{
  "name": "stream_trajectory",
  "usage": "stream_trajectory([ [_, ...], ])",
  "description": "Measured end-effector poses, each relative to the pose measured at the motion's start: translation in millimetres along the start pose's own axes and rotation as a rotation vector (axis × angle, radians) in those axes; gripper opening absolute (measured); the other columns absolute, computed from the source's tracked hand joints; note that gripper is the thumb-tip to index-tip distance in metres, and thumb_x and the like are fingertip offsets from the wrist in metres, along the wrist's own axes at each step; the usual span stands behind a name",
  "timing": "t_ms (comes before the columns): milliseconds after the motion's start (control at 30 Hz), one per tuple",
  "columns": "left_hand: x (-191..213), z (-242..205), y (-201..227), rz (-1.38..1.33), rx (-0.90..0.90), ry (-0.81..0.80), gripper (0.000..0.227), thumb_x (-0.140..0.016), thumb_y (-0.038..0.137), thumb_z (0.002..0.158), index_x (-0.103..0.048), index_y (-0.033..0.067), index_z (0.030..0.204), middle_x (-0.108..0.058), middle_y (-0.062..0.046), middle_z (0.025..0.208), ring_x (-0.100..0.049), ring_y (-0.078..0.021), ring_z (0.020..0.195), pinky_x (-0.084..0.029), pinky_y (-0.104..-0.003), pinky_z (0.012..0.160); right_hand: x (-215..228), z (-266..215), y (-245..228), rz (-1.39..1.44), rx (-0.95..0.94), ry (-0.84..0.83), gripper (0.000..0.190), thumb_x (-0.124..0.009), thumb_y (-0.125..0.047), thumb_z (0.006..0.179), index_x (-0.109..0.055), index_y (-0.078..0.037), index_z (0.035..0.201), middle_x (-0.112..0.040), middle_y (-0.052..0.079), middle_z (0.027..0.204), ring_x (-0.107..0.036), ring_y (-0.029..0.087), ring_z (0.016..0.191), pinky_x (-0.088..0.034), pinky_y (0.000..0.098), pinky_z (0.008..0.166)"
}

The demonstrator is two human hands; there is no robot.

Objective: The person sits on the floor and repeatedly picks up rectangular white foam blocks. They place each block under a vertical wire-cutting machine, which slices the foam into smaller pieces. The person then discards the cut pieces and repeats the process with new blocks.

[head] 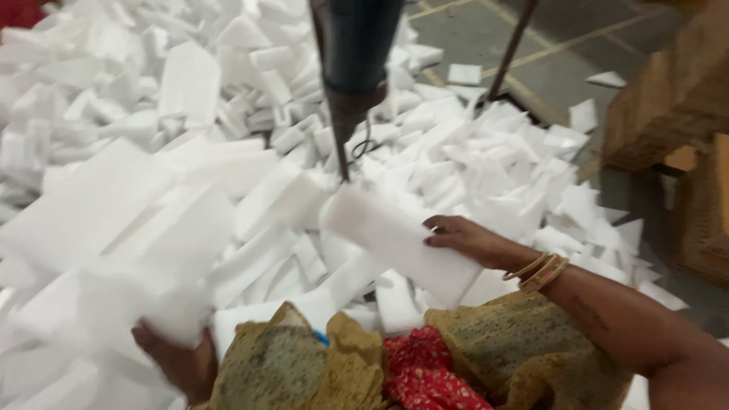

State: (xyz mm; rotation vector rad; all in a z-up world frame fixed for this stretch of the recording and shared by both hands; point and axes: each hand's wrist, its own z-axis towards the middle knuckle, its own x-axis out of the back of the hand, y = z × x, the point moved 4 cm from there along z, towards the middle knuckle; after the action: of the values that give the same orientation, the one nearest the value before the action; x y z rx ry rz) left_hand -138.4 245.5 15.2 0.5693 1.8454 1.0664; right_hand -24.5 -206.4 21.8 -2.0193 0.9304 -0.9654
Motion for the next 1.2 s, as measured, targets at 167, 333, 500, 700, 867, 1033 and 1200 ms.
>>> stream_trajectory([
  [167, -90.2, 14.0, -18.9, -0.068, 0.106, -0.177, 0.079, -0.056, 0.052, 0.095, -0.036, 0.0046, 0.154, -0.050, -0.019, 0.146, -0.052, -0.0365, 0.134, -0.045, -0.054, 0.110, 17.7, -2.8, 8.9, -0.318, 0.211, 0.079, 0.058, -0.065, -0.035, 0.098, -0.051, -0.002, 0.143, -0.062, 0.020, 0.135, -0.064, 0.029, 0.117, -0.052, 0.0425, 0.097],
  [333, -120.9, -16.7, -50.2, -0.046, 0.282, -0.246, 0.079, -0.058, 0.051, 0.092, -0.038, 0.0034, 0.152, -0.052, -0.020, 0.141, -0.054, -0.0367, 0.130, -0.047, -0.054, 0.106, 26.2, -15.3, 5.1, -0.407, 0.189, 0.159, 0.047, -0.065, -0.031, 0.093, -0.054, -0.004, 0.130, -0.070, 0.022, 0.120, -0.072, 0.032, 0.103, -0.058, 0.0432, 0.088],
  [500, -160.9, -37.9, -77.1, -0.028, 0.413, -0.330, 0.080, -0.059, 0.050, 0.089, -0.039, 0.0021, 0.150, -0.055, -0.021, 0.137, -0.056, -0.0369, 0.126, -0.048, -0.054, 0.102, 26.2, -34.3, -9.7, -0.406, 0.308, 0.251, 0.043, -0.067, -0.031, 0.094, -0.054, -0.003, 0.124, -0.072, 0.024, 0.111, -0.074, 0.034, 0.097, -0.059, 0.0440, 0.084],
  [700, -194.9, -59.2, -115.4, 0.003, 0.543, -0.390, 0.081, -0.061, 0.048, 0.085, -0.041, 0.0007, 0.147, -0.058, -0.022, 0.131, -0.059, -0.0372, 0.120, -0.050, -0.054, 0.097, -6.4, -53.8, -26.7, -0.550, 0.242, 0.144, 0.048, -0.062, -0.030, 0.097, -0.049, -0.003, 0.135, -0.070, 0.021, 0.102, -0.071, 0.034, 0.087, -0.059, 0.0439, 0.079],
  [867, -194.3, -51.6, -126.4, 0.027, 0.540, -0.412, 0.080, -0.058, 0.051, 0.086, -0.042, -0.0003, 0.146, -0.059, -0.023, 0.129, -0.060, -0.0384, 0.117, -0.051, -0.053, 0.093, -37.3, -59.6, -27.8, -0.641, 0.363, 0.024, 0.048, -0.061, -0.032, 0.098, -0.053, -0.002, 0.135, -0.070, 0.017, 0.104, -0.070, 0.030, 0.091, -0.059, 0.0415, 0.081],
  [1033, -188.0, -43.2, -136.8, 0.110, 0.498, -0.414, 0.076, -0.055, 0.050, 0.090, -0.046, -0.0037, 0.143, -0.062, -0.025, 0.126, -0.063, -0.0385, 0.113, -0.052, -0.050, 0.092, -50.8, -52.8, -21.1, -0.665, 0.388, -0.054, 0.049, -0.060, -0.035, 0.099, -0.056, -0.002, 0.135, -0.070, 0.014, 0.105, -0.069, 0.026, 0.094, -0.060, 0.0392, 0.083],
  [1200, -177.8, -34.1, -127.3, 0.174, 0.250, -0.351, 0.065, -0.057, 0.041, 0.091, -0.051, -0.0065, 0.135, -0.063, -0.026, 0.118, -0.068, -0.0377, 0.106, -0.058, -0.050, 0.087, -45.1, -39.7, -8.2, -0.572, 0.418, -0.079, 0.050, -0.059, -0.037, 0.100, -0.060, -0.001, 0.135, -0.069, 0.011, 0.107, -0.068, 0.022, 0.097, -0.060, 0.0368, 0.086],
])
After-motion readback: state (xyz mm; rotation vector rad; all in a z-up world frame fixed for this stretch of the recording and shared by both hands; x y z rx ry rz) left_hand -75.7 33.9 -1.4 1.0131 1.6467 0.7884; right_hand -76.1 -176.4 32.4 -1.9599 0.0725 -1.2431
